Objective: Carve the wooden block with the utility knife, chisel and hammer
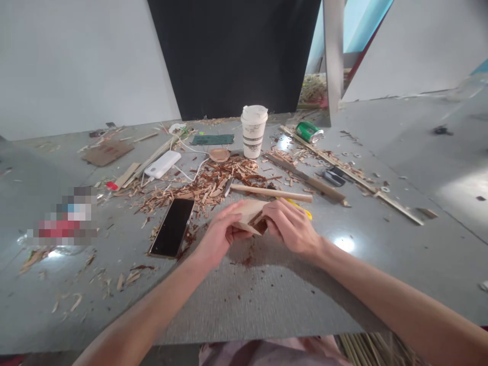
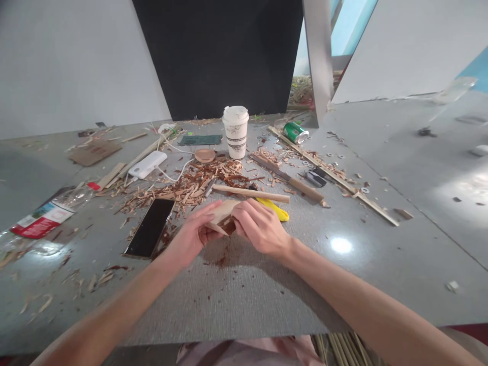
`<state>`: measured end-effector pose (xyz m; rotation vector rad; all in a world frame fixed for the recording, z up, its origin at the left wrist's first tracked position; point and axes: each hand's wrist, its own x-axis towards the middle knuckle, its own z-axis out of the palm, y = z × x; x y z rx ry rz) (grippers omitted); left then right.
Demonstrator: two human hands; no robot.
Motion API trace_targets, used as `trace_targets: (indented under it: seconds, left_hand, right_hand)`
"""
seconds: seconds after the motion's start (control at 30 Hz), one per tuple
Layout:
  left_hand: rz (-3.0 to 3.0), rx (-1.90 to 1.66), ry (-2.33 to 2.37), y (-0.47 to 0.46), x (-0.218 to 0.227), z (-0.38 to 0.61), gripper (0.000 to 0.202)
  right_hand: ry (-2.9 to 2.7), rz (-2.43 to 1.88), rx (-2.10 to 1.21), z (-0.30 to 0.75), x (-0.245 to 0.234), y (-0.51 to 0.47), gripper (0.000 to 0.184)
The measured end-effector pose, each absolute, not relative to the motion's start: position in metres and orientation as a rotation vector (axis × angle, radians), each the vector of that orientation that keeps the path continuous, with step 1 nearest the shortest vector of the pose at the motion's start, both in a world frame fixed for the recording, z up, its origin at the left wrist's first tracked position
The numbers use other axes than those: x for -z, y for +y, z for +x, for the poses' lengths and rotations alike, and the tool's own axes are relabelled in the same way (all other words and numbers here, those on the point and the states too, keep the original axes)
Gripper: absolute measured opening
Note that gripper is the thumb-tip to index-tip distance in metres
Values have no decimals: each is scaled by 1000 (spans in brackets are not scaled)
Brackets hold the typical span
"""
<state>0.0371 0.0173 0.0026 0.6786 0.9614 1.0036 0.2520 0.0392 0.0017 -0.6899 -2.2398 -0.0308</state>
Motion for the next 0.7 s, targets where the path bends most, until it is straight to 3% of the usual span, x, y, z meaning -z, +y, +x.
trace_targets:
  seconds: [0.2,0.47,0.7]
  left_hand:
    - [587,-1023,930,17,1,40,52]
    - [666,-1029,948,17,-1,38,52]
    - [789,-1064,914,18,2,34,63]
  right_hand:
    - [-1905,-1020,-407,251,0,42,19]
    - [-1501,-950,-974,251,-2,50,28]
    - [-1218,-969,-1084,267,-10,70,25]
